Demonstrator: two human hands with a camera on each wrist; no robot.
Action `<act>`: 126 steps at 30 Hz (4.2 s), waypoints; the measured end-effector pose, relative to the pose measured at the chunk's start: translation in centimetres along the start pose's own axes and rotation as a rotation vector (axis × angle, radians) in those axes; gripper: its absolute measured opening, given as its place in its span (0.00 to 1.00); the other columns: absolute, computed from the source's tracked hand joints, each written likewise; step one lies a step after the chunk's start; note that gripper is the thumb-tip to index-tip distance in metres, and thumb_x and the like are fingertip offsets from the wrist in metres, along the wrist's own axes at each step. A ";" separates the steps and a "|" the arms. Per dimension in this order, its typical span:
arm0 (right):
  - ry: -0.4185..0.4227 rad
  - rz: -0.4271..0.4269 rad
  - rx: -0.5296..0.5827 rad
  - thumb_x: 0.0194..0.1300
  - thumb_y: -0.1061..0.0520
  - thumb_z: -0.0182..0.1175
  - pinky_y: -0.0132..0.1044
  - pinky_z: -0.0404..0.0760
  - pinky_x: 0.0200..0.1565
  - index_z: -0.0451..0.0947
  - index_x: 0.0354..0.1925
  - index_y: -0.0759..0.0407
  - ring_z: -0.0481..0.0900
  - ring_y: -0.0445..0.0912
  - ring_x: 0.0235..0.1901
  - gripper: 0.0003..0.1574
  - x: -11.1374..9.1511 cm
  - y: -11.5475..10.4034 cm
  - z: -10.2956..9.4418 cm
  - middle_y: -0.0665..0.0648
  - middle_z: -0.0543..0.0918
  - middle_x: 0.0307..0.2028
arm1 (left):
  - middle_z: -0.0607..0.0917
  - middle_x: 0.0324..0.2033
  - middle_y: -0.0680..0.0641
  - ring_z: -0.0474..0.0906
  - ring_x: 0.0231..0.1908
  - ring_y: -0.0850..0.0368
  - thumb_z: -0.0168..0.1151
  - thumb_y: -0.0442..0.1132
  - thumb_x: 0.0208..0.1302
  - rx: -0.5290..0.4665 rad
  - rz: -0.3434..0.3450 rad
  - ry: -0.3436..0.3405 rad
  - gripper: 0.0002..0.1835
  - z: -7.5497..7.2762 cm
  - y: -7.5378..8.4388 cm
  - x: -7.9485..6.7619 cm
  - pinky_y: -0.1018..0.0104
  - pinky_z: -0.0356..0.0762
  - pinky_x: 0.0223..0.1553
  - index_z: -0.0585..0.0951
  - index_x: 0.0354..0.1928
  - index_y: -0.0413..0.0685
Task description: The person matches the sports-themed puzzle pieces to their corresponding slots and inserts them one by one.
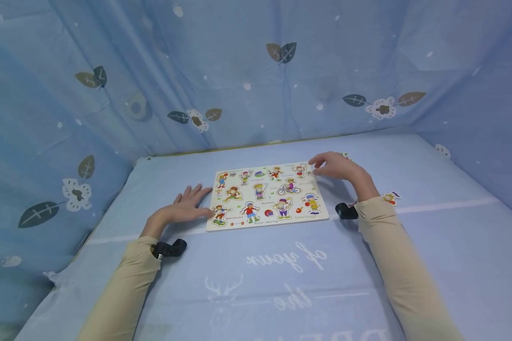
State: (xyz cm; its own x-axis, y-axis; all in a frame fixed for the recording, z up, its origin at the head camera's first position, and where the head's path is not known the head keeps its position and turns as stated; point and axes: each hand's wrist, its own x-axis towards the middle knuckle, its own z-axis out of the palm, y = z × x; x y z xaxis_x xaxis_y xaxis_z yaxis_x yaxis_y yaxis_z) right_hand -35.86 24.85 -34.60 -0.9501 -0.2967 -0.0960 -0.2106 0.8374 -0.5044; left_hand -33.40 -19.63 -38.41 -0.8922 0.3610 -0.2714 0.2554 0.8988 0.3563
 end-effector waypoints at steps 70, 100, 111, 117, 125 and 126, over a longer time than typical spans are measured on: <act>-0.013 0.231 -0.248 0.67 0.65 0.50 0.65 0.68 0.54 0.61 0.68 0.74 0.64 0.69 0.51 0.33 0.4 6.5 -3.0 0.82 0.65 0.60 | 0.38 0.79 0.41 0.24 0.76 0.37 0.56 0.67 0.60 -0.006 -0.026 -0.002 0.51 -0.2 0.6 -0.3 0.37 0.26 0.73 0.48 0.79 0.58; 0.022 0.251 -0.143 0.62 0.69 0.52 0.63 0.73 0.50 0.76 0.54 0.76 0.70 0.63 0.44 0.22 -0.1 6.1 -3.4 0.76 0.76 0.51 | 0.38 0.79 0.41 0.24 0.76 0.36 0.56 0.66 0.61 -0.002 -0.019 0.002 0.50 -0.4 0.8 -0.4 0.36 0.27 0.73 0.48 0.79 0.57; 0.037 0.259 -0.156 0.64 0.68 0.53 0.61 0.74 0.47 0.79 0.49 0.74 0.71 0.62 0.42 0.16 -0.1 6.5 -3.3 0.73 0.79 0.46 | 0.38 0.79 0.41 0.24 0.76 0.37 0.56 0.66 0.61 -0.002 -0.024 0.001 0.50 -0.3 0.7 -0.4 0.37 0.26 0.73 0.49 0.79 0.57; 0.026 0.255 -0.190 0.66 0.67 0.53 0.61 0.74 0.47 0.79 0.50 0.73 0.72 0.61 0.42 0.17 -0.3 6.3 -3.5 0.73 0.79 0.46 | 0.38 0.79 0.41 0.24 0.76 0.36 0.56 0.67 0.61 -0.007 -0.020 0.000 0.50 -0.3 0.7 -0.3 0.36 0.27 0.73 0.48 0.79 0.57; 0.033 0.244 -0.212 0.68 0.64 0.53 0.61 0.74 0.45 0.80 0.50 0.70 0.71 0.61 0.42 0.16 -0.5 5.5 -3.7 0.73 0.79 0.48 | 0.38 0.79 0.41 0.24 0.76 0.37 0.56 0.67 0.61 -0.007 -0.025 -0.005 0.50 -0.3 0.6 -0.3 0.37 0.26 0.73 0.48 0.79 0.58; 0.035 0.243 -0.214 0.68 0.63 0.54 0.60 0.74 0.45 0.81 0.50 0.70 0.71 0.61 0.42 0.16 -0.5 5.4 -3.7 0.72 0.79 0.48 | 0.38 0.79 0.41 0.24 0.76 0.37 0.56 0.67 0.61 -0.006 -0.027 -0.005 0.50 -0.2 0.5 -0.3 0.37 0.26 0.73 0.48 0.79 0.58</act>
State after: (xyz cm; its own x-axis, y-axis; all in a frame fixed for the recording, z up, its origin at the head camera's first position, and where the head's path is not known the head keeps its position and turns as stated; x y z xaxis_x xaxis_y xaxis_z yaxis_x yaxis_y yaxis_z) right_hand -37.36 31.21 -34.08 -0.9851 -0.0631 -0.1603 -0.0164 0.9605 -0.2777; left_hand -33.12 -19.30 -37.93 -0.8969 0.3375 -0.2857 0.2285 0.9069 0.3540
